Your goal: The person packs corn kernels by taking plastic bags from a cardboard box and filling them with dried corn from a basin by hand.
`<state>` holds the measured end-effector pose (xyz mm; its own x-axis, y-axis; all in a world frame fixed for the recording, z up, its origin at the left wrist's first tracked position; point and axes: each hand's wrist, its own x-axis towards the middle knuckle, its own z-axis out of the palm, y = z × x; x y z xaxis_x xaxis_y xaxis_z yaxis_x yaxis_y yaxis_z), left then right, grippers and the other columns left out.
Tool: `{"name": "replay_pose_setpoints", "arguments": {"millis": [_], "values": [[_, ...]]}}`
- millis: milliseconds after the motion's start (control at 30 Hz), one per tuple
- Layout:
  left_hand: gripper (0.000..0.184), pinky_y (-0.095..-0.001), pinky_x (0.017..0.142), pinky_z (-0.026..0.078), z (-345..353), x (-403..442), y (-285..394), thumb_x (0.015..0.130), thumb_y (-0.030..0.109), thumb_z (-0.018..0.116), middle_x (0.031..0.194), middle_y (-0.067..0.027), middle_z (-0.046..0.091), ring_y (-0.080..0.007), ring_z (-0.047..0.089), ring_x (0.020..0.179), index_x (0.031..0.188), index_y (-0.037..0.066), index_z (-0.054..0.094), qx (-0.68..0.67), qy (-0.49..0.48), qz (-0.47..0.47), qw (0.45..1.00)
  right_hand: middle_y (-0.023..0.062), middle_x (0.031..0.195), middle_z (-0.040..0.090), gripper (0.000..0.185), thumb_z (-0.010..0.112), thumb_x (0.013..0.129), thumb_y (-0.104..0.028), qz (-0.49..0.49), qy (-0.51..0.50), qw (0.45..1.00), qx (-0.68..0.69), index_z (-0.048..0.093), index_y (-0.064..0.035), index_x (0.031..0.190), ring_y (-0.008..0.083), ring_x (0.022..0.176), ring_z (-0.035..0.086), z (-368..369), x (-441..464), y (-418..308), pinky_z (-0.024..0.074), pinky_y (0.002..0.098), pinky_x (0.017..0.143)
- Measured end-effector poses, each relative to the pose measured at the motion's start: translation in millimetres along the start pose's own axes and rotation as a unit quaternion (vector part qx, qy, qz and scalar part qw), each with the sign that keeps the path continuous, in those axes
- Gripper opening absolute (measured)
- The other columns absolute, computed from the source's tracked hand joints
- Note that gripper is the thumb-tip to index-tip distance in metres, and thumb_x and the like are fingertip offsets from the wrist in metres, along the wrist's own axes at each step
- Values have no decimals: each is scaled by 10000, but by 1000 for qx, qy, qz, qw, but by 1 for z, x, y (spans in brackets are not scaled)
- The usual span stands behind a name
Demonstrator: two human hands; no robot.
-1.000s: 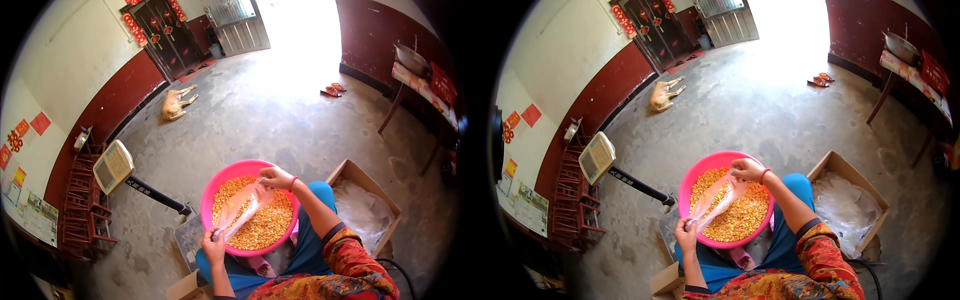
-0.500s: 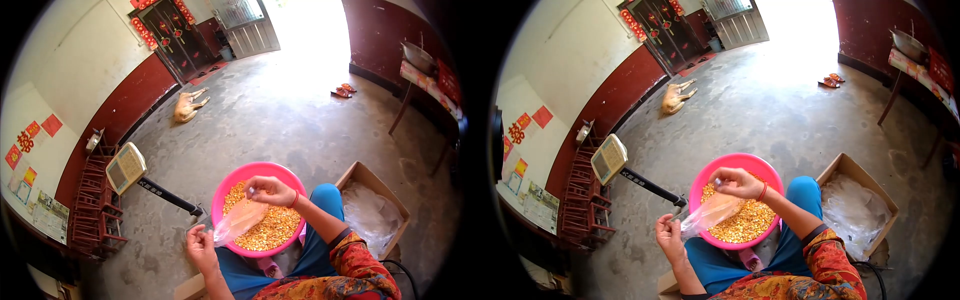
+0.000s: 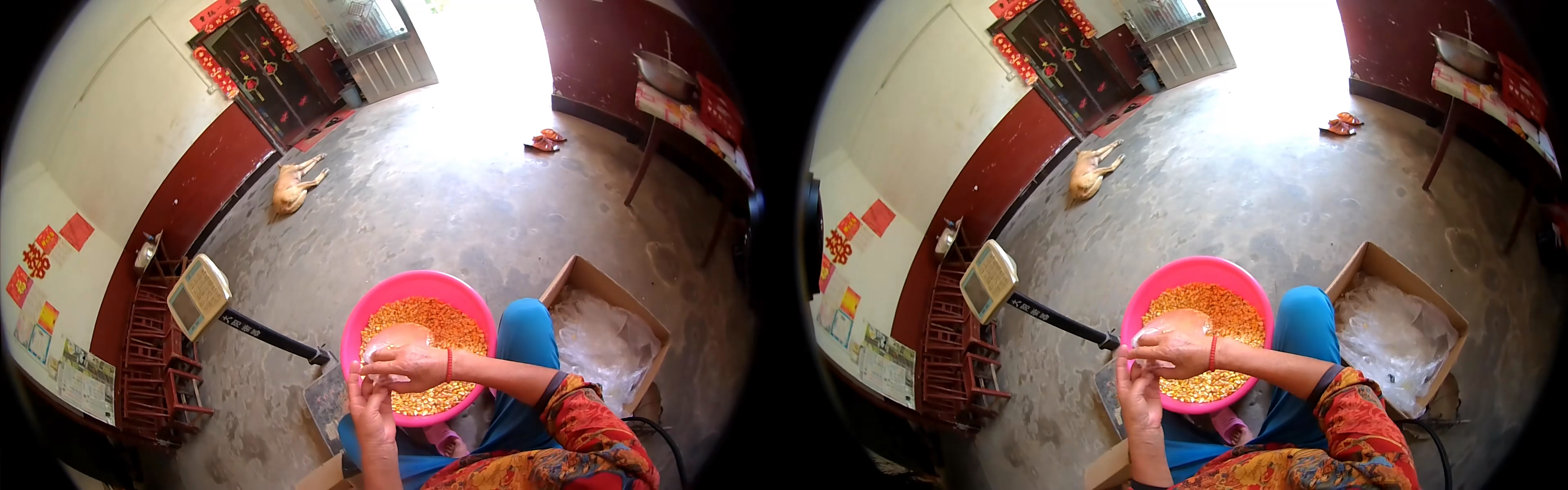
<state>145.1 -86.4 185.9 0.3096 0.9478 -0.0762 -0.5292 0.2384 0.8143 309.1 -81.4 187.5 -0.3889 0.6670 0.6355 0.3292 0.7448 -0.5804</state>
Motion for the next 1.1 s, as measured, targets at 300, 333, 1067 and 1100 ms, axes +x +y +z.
{"name": "replay_pose_setpoints", "arguments": {"millis": [300,333,1067,1100], "values": [[458,-255,754,494,3,-11,-9,794,-23,604,939,-46,528,-201,574,951,1200,22,398,189,21,75,979,122,884,563,350,517,682,46,8,67,996,63,577,-75,1005,303,831,555,-9,3,11,451,378,737],[458,-255,754,494,1,-11,-12,794,-23,604,939,-46,528,-201,574,951,1200,22,398,190,22,74,979,123,880,562,348,520,680,45,-4,49,996,77,576,-76,1001,303,835,555,-8,4,6,449,379,739],[422,-295,793,468,12,26,15,851,44,535,967,-88,553,-171,554,887,1241,105,385,-8,-20,45,999,108,998,594,392,579,786,-68,94,122,966,209,516,-44,1173,159,921,584,-30,-8,22,504,293,709],[433,-291,804,464,16,28,27,850,48,537,943,-88,553,-166,550,897,1248,110,379,-2,-11,54,998,89,1023,592,360,578,791,-55,105,170,943,265,531,-28,1147,143,960,571,-35,-12,36,505,289,729]]}}
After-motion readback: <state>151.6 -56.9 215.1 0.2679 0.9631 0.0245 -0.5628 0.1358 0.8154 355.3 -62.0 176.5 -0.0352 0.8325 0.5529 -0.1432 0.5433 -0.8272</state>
